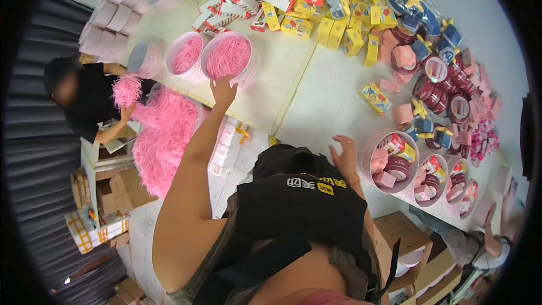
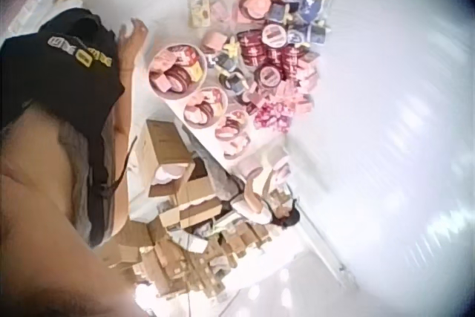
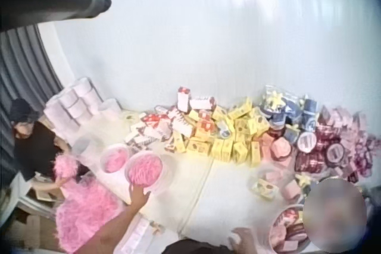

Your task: The person assembles gift baskets by placing pink shredded paper into white buckets, then adding small packaged items, round tins, and yellow star-shaped toys. The person repeatedly fills and moves the buckets across the table.

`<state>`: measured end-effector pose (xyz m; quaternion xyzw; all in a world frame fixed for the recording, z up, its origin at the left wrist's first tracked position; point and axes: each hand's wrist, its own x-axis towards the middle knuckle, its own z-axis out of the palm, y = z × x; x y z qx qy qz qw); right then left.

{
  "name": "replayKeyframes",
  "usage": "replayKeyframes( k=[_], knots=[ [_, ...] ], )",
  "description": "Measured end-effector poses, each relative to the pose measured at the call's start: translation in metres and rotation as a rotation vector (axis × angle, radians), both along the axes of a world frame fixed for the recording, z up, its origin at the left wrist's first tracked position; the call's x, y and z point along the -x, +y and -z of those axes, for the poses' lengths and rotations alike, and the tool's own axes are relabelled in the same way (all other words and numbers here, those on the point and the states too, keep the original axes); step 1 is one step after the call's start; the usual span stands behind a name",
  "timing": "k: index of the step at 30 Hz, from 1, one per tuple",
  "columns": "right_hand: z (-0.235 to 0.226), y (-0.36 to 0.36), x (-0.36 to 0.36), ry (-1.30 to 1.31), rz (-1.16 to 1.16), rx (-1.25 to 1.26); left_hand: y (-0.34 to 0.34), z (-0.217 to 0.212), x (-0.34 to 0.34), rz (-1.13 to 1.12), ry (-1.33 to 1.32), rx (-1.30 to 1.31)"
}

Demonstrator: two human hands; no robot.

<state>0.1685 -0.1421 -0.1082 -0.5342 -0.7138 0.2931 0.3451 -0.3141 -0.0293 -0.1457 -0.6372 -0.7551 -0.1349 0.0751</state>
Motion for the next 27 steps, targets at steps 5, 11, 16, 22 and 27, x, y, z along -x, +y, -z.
replayKeyframes(
  k=[5, 11, 16, 22, 27],
  knots=[
    [0.005, 0.058, 0.078, 0.04, -0.023, 0.145, 0.027, 0.008, -0.068, 0.359, -0.383, 0.124],
    [0.007, 0.108, 0.098, 0.107, 0.389, 0.229, 0.063, -0.077, -0.168, 0.694, -0.813, 0.194],
    [0.035, 0.099, 0.075, 0.035, 0.491, 0.194, 0.254, 0.017, -0.086, -0.034, -0.968, -0.137],
    [0.004, 0.111, 0.051, 0.04, 0.561, 0.396, 0.34, 0.075, -0.031, -0.372, -0.566, 0.158],
    [-0.034, 0.162, 0.05, -0.104, 0.494, 0.138, 0.28, 0.075, -0.008, -0.341, -0.692, 0.285]
  ],
)
